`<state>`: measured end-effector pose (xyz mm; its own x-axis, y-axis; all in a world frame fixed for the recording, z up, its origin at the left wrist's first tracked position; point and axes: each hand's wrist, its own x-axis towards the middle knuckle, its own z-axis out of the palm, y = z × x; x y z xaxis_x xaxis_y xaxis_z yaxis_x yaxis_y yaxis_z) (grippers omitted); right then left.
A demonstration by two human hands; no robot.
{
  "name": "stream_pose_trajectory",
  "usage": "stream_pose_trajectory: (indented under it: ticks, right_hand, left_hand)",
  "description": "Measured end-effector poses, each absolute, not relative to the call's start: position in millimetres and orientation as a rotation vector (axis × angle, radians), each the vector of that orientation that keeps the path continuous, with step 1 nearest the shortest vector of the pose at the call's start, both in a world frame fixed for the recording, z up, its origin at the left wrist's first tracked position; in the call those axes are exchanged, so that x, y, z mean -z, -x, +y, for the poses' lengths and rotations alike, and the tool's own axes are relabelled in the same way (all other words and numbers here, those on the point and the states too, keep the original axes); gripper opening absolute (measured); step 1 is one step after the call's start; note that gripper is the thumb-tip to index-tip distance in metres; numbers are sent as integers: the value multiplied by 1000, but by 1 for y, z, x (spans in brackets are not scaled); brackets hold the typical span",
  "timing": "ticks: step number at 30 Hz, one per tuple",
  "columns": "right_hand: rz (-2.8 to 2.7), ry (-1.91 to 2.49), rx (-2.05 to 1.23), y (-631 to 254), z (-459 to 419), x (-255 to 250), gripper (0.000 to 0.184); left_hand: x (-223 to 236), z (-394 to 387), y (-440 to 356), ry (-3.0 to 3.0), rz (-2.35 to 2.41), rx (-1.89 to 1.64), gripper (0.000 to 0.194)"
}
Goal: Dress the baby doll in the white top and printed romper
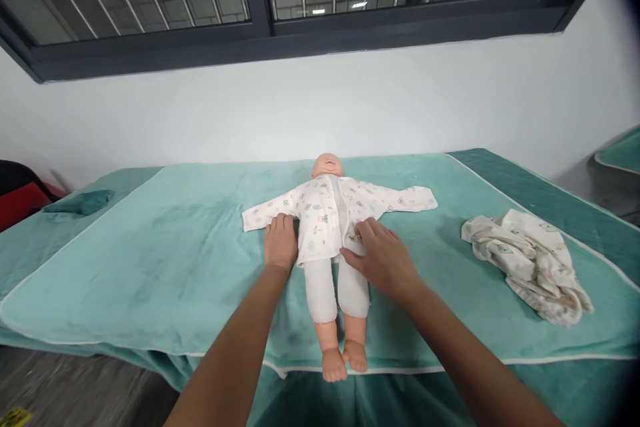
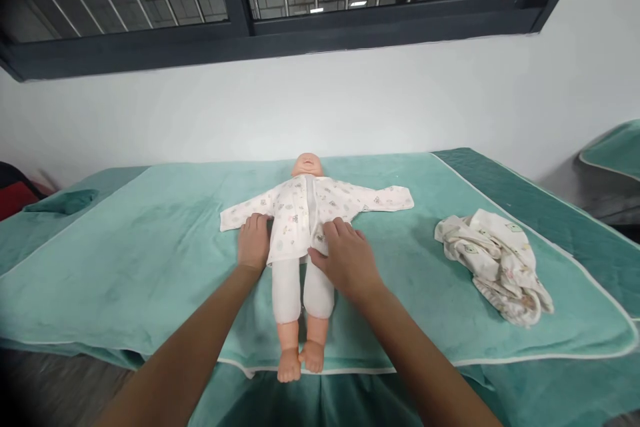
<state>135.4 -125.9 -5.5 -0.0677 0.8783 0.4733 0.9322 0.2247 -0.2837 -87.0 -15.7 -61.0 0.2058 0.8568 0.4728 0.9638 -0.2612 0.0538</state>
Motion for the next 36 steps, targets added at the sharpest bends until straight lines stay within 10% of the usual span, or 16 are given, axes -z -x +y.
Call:
stream_pose_trajectory:
  ticks: [15, 21, 36]
  right_hand:
    - [-2077, 1236, -258, -145, -135, -7, 7]
    - [-1775, 1384, -223, -177, -154, 59, 47]
    - [-1581, 1600, -522, -183, -166, 60, 33]
  left_hand:
    - [61, -15, 87, 2246, -1800, 653, 28]
    - [63, -14, 87, 2245, -1803, 640, 25]
    - [62, -12, 87, 2215, -1809, 624, 26]
